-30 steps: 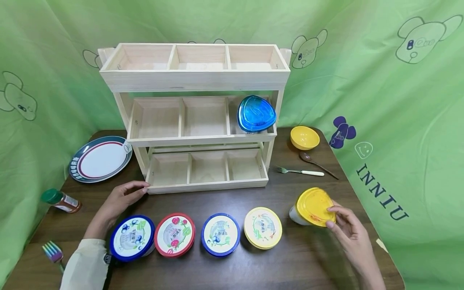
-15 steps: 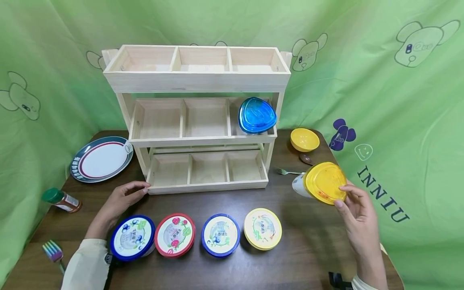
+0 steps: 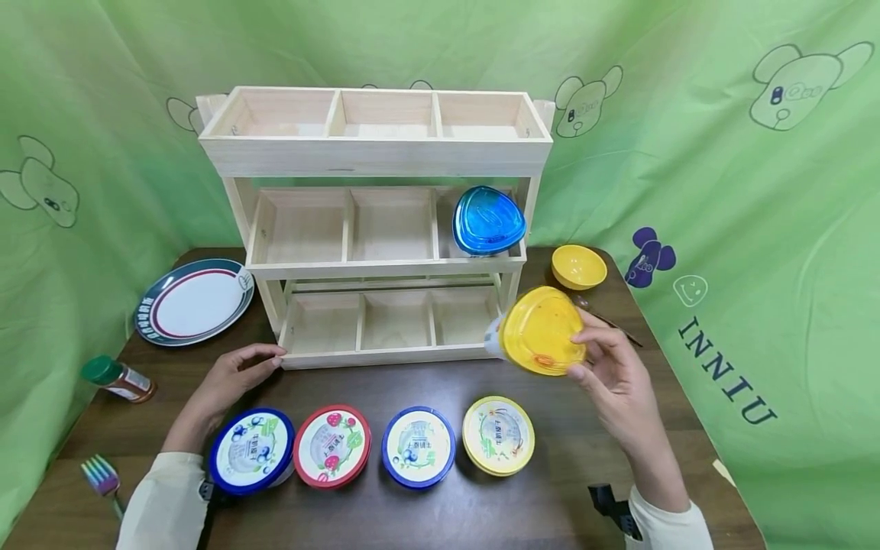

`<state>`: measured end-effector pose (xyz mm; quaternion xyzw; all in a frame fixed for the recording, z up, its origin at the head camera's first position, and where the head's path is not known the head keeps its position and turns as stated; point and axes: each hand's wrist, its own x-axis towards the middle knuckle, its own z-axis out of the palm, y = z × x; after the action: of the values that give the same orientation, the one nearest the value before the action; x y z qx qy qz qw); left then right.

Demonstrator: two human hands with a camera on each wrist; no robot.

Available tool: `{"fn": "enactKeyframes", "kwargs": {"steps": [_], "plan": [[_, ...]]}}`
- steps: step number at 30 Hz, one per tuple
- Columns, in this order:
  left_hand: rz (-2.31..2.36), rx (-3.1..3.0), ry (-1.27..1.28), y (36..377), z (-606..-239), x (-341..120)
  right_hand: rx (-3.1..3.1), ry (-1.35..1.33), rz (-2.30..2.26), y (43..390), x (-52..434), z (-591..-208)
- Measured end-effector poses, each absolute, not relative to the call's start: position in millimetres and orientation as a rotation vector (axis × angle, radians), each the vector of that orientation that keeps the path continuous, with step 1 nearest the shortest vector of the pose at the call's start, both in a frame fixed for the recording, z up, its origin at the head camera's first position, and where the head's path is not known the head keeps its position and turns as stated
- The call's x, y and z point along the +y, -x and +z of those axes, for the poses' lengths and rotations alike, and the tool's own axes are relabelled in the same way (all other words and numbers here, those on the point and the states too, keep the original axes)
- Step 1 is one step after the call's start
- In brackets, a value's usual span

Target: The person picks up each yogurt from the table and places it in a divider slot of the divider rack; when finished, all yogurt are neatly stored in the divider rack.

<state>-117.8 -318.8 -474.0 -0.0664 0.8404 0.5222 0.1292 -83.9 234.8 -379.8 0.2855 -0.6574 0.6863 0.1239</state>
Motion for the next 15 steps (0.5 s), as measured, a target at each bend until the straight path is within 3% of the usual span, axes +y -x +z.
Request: {"fn": "enactKeyframes", "kwargs": {"steps": [15], "plan": [[1.534, 2.447, 0.192, 117, -470, -317, -2.090, -1.030, 1.917, 121, 157, -335]]}}
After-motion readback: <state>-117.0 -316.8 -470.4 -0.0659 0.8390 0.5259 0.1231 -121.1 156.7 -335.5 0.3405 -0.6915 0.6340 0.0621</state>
